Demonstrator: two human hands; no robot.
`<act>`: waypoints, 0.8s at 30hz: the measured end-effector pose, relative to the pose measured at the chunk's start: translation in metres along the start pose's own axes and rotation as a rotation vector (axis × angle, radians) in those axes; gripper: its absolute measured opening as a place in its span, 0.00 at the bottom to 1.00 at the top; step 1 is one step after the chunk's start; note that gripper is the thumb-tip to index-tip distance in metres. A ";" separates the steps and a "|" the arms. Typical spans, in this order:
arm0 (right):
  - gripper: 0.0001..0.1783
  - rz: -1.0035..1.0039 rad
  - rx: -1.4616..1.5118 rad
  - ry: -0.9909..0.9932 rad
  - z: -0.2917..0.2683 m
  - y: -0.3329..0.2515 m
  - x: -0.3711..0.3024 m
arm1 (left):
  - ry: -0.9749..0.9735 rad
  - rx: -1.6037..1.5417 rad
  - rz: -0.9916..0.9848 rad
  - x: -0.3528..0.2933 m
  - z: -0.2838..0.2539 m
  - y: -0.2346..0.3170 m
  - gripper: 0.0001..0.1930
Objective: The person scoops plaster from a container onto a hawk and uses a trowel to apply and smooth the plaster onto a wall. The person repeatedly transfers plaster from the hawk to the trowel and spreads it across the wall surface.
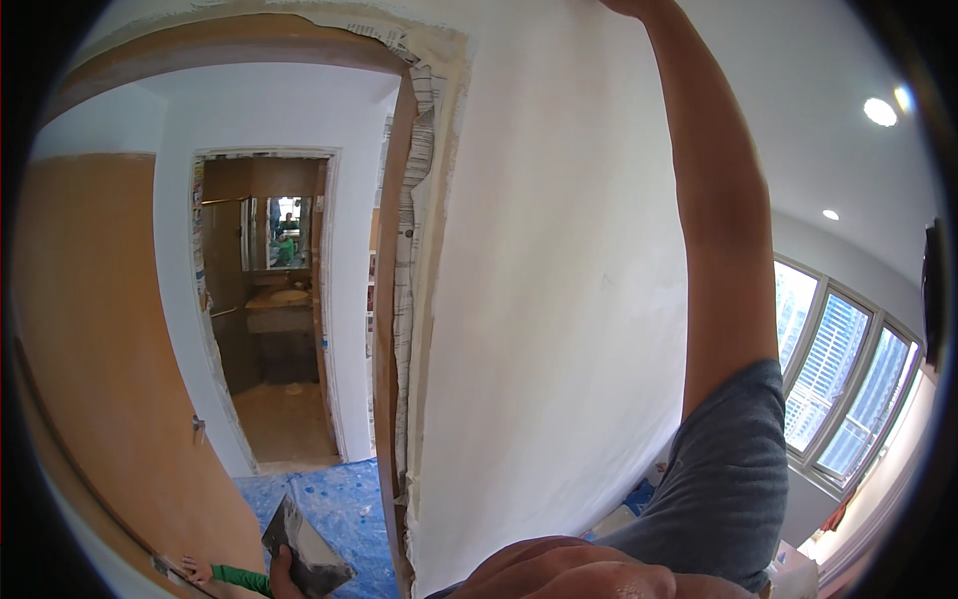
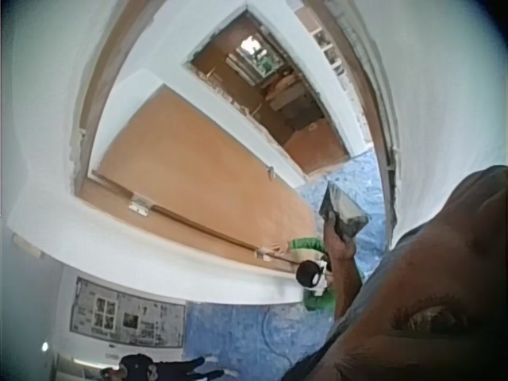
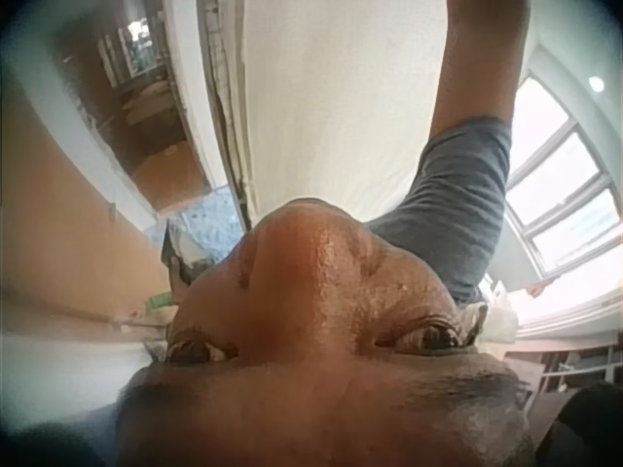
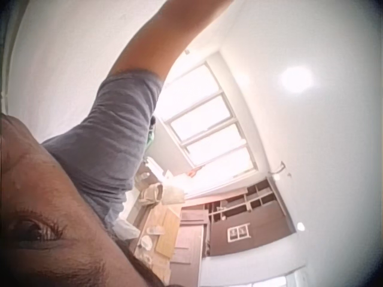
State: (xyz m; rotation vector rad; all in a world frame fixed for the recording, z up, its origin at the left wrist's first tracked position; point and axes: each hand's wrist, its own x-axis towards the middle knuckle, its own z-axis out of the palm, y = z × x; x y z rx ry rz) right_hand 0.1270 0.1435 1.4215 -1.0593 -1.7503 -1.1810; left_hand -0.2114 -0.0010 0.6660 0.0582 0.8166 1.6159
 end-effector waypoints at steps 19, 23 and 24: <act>0.27 -0.061 -0.027 0.152 -0.034 -0.021 0.010 | 0.041 -0.002 0.141 -0.042 0.031 0.008 0.24; 0.31 0.021 -0.061 0.196 -0.014 -0.029 0.031 | -0.013 -0.058 0.075 -0.032 0.006 0.009 0.25; 0.32 0.033 -0.071 0.205 -0.010 -0.029 0.036 | -0.016 -0.068 0.055 -0.032 0.005 0.009 0.25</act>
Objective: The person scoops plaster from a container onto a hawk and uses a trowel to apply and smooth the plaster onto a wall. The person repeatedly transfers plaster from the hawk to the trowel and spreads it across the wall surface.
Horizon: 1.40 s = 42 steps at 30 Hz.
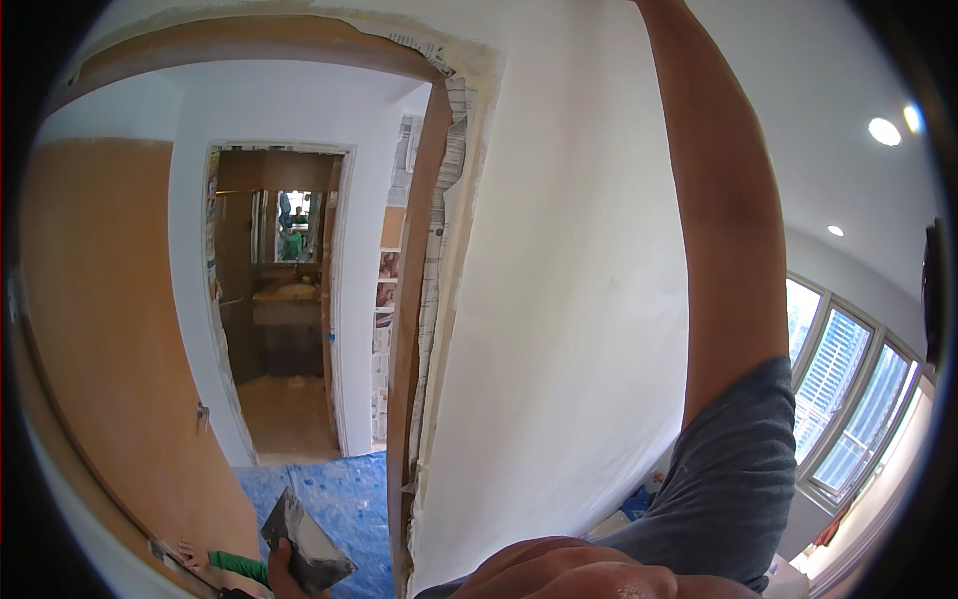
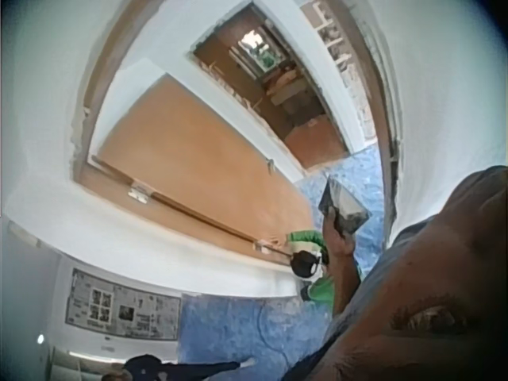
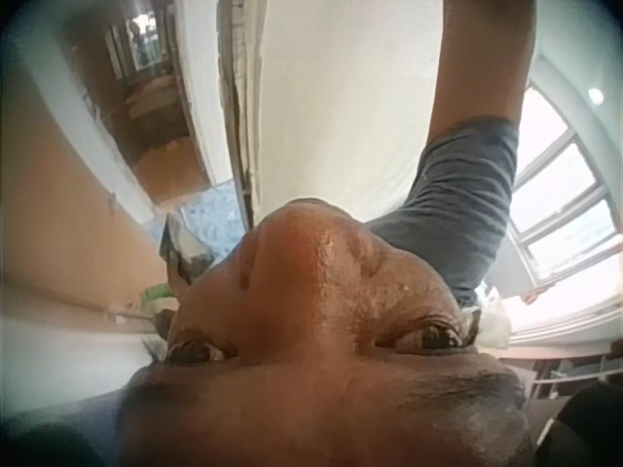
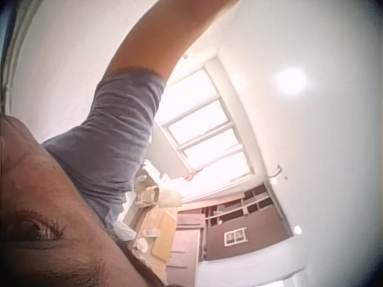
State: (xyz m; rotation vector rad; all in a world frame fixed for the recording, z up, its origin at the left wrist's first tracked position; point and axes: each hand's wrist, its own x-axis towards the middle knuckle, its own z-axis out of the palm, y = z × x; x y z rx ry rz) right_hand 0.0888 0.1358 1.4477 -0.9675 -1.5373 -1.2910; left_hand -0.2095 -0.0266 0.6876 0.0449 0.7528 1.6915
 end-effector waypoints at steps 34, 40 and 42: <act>0.28 -0.315 0.134 0.010 0.016 -0.010 -0.210 | -0.501 0.905 1.182 -0.013 0.062 -0.017 0.34; 0.24 -0.089 0.539 -0.071 -0.068 -0.030 -0.280 | -0.619 -0.001 0.254 -0.080 0.167 -0.009 0.24; 0.19 0.161 0.868 0.007 -0.065 -0.046 -0.349 | -0.746 -0.067 0.186 -0.087 0.185 -0.010 0.20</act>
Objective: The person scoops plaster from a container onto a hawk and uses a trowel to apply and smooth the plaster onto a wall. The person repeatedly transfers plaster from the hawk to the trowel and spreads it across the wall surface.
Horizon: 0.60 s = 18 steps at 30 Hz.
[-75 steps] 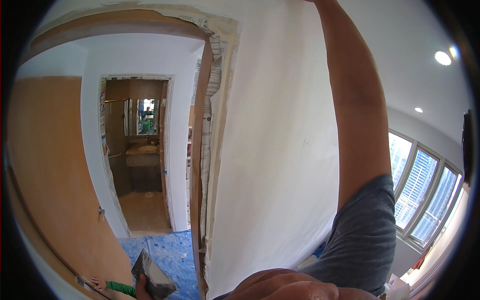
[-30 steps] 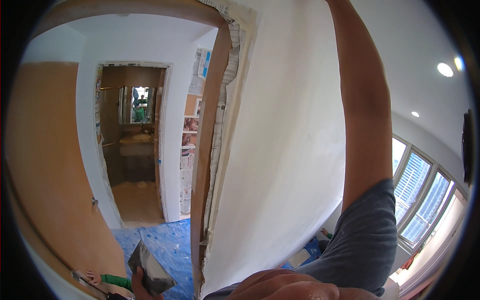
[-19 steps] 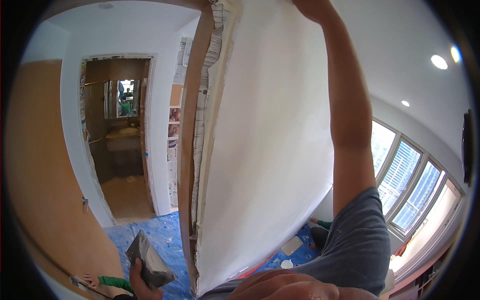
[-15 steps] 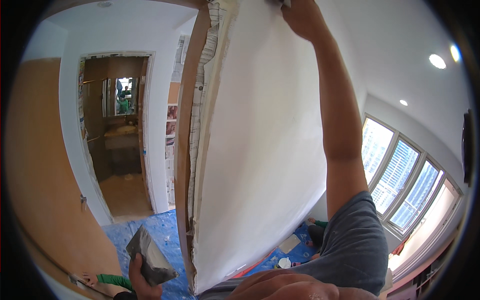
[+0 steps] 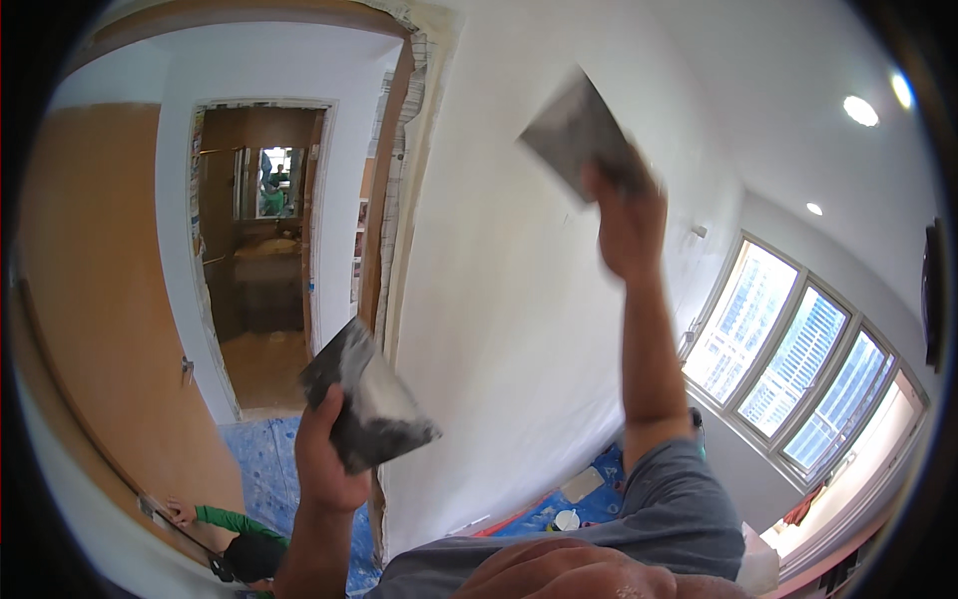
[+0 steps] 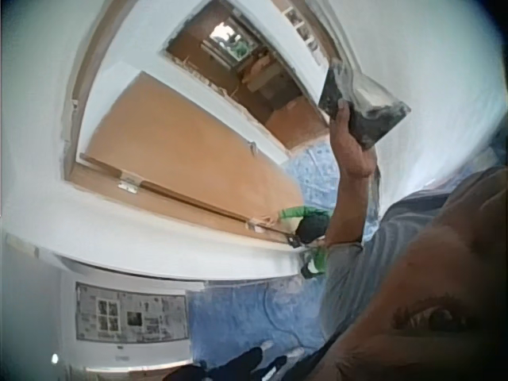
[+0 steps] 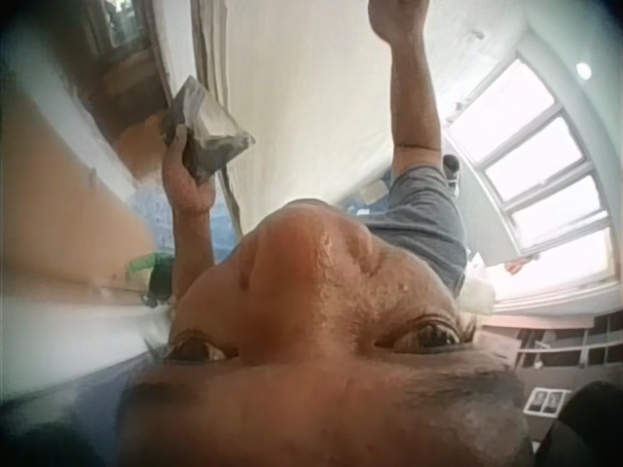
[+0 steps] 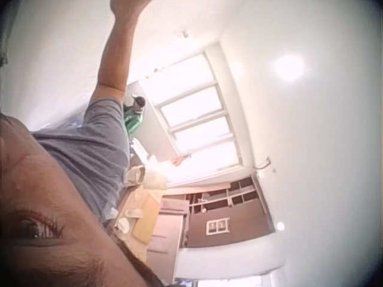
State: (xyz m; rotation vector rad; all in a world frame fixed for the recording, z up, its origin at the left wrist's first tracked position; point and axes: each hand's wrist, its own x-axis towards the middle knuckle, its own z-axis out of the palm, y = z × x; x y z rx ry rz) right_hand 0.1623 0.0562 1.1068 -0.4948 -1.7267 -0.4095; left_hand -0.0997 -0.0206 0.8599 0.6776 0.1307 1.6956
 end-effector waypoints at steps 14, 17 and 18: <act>0.38 -0.360 0.116 -0.476 0.014 -0.009 -0.141 | -0.093 -0.046 -0.247 0.008 0.071 -0.018 0.19; 0.38 -0.444 -0.163 -0.684 -0.019 0.003 -0.115 | -0.065 -0.044 -0.274 0.008 0.066 -0.021 0.20; 0.34 -0.470 -0.272 -0.731 -0.029 0.006 -0.104 | -0.022 -0.063 -0.275 0.007 0.069 -0.023 0.20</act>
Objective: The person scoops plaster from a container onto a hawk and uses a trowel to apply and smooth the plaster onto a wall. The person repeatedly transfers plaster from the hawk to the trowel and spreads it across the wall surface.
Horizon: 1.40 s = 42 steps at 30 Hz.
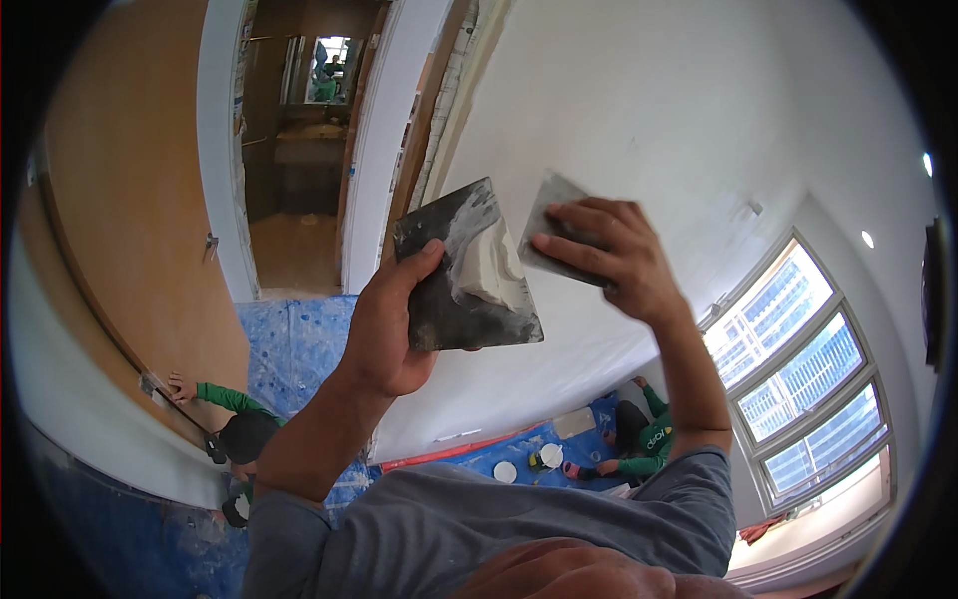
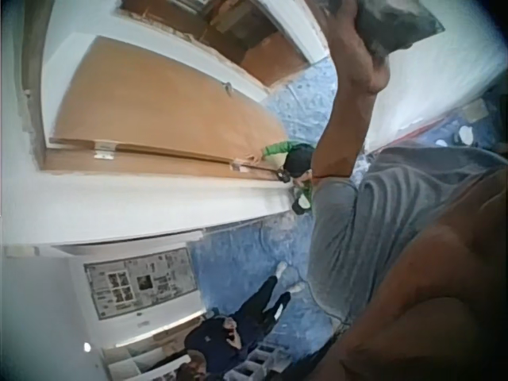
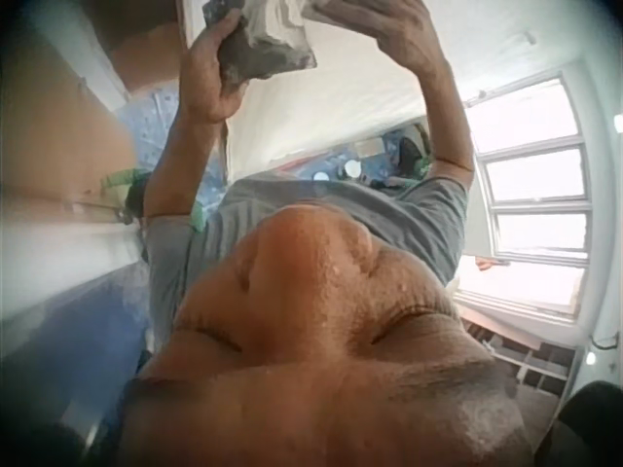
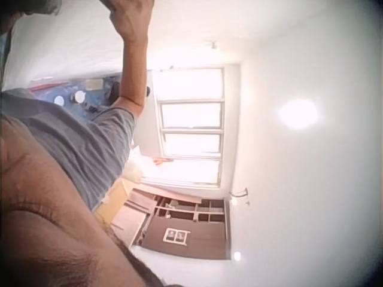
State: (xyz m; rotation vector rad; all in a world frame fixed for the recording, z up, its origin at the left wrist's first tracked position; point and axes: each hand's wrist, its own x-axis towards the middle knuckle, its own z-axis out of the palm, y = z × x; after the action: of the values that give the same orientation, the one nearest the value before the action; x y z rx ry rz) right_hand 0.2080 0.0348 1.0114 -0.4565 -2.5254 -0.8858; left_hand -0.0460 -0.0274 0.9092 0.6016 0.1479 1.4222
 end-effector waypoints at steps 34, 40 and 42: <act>0.33 0.392 -0.768 0.484 -0.215 0.279 0.323 | 0.637 0.146 0.136 -0.040 -0.166 0.014 0.23; 0.36 0.550 -0.747 0.412 -0.215 0.264 0.351 | 0.679 0.143 0.097 -0.051 -0.201 0.021 0.24; 0.36 0.593 -0.710 0.430 -0.212 0.260 0.355 | 0.739 0.155 0.104 -0.047 -0.204 0.021 0.24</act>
State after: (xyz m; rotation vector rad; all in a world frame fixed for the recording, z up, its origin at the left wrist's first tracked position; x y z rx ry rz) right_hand 0.0768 0.1481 1.4681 -1.0289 -1.5003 -1.4147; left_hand -0.1631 -0.0094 0.7353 0.1817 0.8265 1.6907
